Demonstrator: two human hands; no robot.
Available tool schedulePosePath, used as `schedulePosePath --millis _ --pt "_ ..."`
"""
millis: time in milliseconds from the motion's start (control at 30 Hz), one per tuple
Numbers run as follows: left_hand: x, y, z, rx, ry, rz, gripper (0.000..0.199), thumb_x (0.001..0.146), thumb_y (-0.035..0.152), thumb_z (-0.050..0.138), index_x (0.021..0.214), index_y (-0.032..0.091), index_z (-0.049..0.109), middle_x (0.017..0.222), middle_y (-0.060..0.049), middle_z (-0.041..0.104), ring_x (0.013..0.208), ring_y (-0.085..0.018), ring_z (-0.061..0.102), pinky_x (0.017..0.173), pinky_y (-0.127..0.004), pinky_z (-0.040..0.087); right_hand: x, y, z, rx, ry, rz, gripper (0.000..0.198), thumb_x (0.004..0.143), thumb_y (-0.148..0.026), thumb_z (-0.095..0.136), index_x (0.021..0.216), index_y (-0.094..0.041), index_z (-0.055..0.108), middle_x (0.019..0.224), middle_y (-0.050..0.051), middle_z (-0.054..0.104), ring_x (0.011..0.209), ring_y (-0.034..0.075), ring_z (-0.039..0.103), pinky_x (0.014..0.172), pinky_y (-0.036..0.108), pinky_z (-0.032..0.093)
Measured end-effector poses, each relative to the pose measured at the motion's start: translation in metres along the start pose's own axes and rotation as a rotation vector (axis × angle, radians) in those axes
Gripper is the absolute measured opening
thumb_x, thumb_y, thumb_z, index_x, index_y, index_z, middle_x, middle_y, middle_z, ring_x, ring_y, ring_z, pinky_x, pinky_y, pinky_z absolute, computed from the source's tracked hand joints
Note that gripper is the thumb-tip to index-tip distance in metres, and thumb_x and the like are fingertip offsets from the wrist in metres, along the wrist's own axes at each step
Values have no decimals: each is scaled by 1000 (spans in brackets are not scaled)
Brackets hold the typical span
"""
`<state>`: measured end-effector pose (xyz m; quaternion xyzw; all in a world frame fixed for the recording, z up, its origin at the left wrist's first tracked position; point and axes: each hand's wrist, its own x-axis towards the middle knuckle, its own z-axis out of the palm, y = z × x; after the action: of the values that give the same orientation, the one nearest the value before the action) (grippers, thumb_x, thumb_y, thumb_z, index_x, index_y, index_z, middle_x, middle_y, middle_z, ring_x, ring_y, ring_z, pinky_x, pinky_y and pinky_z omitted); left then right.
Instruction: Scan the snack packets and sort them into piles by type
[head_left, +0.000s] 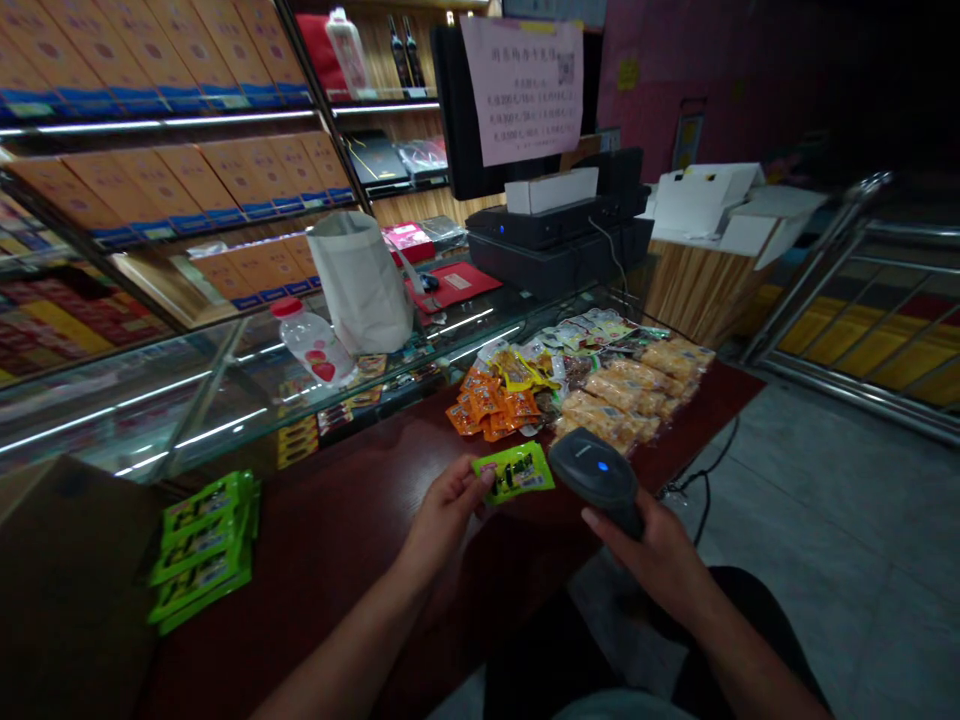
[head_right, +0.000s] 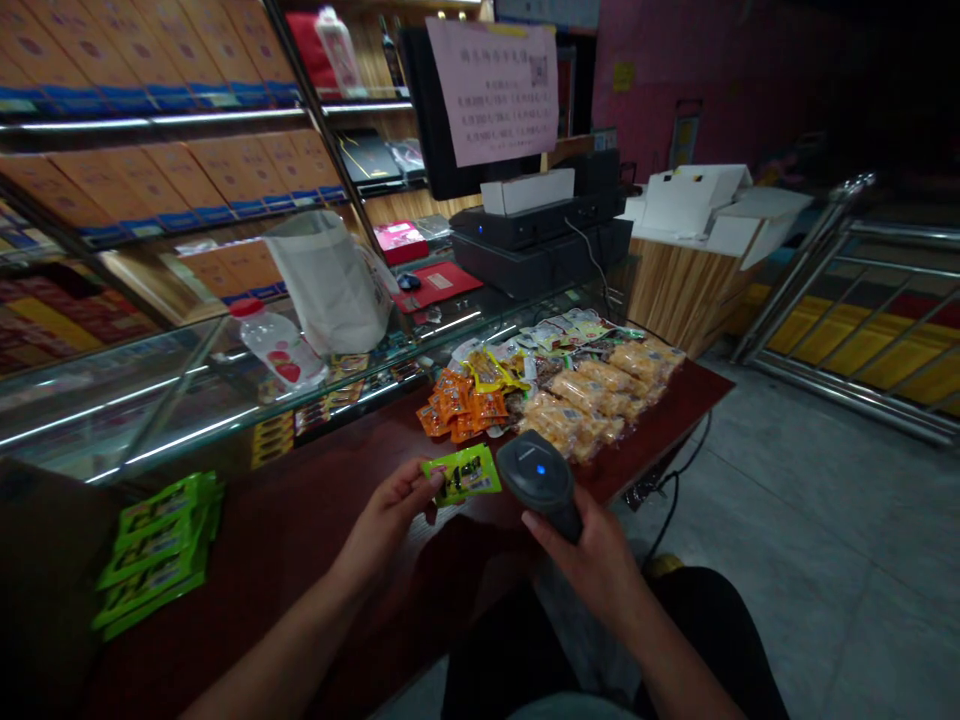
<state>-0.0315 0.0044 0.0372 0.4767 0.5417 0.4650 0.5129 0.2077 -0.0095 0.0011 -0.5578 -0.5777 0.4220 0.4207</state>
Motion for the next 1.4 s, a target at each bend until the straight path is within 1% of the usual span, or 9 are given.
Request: schedulePosePath --millis 100,167,267,433,567,733,967,1233,1400 --pt "-4 -1 5 -84 17 -47 39 68 53 79 74 16 66 67 1 59 57 -9 46 52 -20 36 -1 -6 8 41 30 52 37 80 -53 70 98 -20 70 55 -2 66 54 23 66 52 31 51" --pt "-7 -1 9 -90 16 -55 39 65 52 82 71 16 67 63 2 57 56 -9 44 52 -20 34 0 -10 11 80 53 70 34 78 -51 72 89 -20 68 50 -4 61 47 19 59 47 28 47" --pt "-11 1 14 -94 0 -56 40 62 49 85 69 15 67 61 2 59 55 -8 45 51 -19 33 2 -12 15 80 108 62 31 73 -48 76 85 -20 68 57 -1 66 54 20 62 49 28 47" --pt "-17 6 18 -131 -137 -161 45 54 48 91 72 14 67 63 -1 66 53 -10 52 50 -20 39 4 -6 19 68 136 -45 36 71 -43 74 96 -17 72 88 8 78 81 28 71 71 36 56" --pt "-17 9 17 -120 -191 -219 44 54 49 90 69 14 68 60 -2 67 49 -9 53 50 -21 42 2 -7 18 89 145 -30 36 71 -42 75 96 -17 71 85 7 76 75 26 69 66 34 54" --pt "-6 9 5 -77 -22 -96 36 56 43 89 69 14 71 56 1 65 45 -7 49 46 -20 40 1 -11 8 156 81 34 31 78 -49 74 83 -20 64 52 -4 59 48 16 54 49 26 44" --pt "12 9 -22 -30 231 142 29 63 39 86 75 16 75 66 0 70 53 -8 56 54 -19 48 -6 0 -5 142 -40 14 37 85 -56 66 77 -20 63 49 -4 57 46 14 53 48 25 43" --pt "15 5 -21 -46 304 199 32 62 43 88 76 16 76 70 -1 72 60 -12 64 60 -23 56 -16 2 1 137 -142 42 35 83 -56 66 83 -22 59 48 -6 54 44 15 53 45 25 41" --pt "15 3 -22 -48 314 182 36 60 45 89 77 16 76 74 -3 75 62 -14 67 63 -25 59 -18 -8 0 122 -145 42 27 81 -48 67 82 -23 58 50 -6 55 44 14 53 44 24 41"
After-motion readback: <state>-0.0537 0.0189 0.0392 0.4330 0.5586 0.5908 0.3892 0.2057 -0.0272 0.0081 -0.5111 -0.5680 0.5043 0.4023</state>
